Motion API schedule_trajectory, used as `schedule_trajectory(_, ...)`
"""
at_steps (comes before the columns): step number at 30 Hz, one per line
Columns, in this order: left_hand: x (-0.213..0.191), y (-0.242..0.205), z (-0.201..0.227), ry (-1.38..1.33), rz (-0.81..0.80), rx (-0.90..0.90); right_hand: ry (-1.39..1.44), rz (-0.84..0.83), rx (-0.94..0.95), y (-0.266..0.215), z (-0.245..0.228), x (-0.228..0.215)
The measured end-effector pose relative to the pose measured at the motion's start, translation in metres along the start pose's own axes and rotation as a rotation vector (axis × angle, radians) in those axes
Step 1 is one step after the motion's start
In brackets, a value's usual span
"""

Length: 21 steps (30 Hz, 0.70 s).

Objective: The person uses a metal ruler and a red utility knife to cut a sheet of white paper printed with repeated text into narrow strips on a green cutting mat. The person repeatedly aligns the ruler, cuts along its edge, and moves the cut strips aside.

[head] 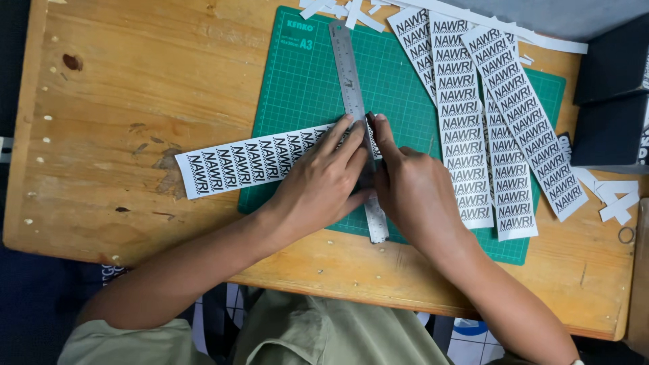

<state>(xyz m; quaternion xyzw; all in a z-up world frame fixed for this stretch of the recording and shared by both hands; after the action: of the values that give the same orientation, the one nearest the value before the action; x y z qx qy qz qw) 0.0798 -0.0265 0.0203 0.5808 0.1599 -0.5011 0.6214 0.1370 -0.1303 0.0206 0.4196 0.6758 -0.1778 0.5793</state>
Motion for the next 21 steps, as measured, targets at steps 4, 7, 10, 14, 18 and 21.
schedule_trajectory(4, -0.003, 0.004, 0.001, 0.004, 0.008, -0.001, 0.012, -0.004, 0.022, -0.003, 0.008, 0.006)
schedule_trajectory(7, -0.005, 0.006, 0.002, -0.006, 0.005, -0.006, 0.019, -0.02, 0.036, -0.004, 0.01, 0.008)
schedule_trajectory(10, -0.004, 0.005, 0.001, -0.009, -0.001, -0.014, 0.002, -0.022, 0.028, -0.006, 0.007, 0.01)
schedule_trajectory(14, -0.003, 0.004, 0.002, 0.0, -0.01, -0.005, -0.054, -0.01, 0.007, -0.011, 0.007, 0.014)
schedule_trajectory(18, -0.003, 0.003, 0.002, 0.01, -0.004, 0.005, -0.078, -0.005, 0.006, -0.023, 0.008, 0.011)
schedule_trajectory(21, -0.009, 0.007, 0.004, 0.004, -0.001, -0.001, -0.089, -0.011, 0.006, -0.034, 0.007, 0.005)
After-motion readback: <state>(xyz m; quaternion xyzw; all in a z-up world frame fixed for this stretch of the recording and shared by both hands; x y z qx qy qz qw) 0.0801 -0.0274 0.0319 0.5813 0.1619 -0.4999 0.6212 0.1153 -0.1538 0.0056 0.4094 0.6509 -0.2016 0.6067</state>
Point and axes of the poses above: each hand's wrist, its own y-axis towards the middle knuckle, its own x-axis out of the palm, z = x × y, the point moved 9 cm from there along y, towards the middle knuckle, and after that the axes turned 14 degrees about z, right-handed, at the moved point
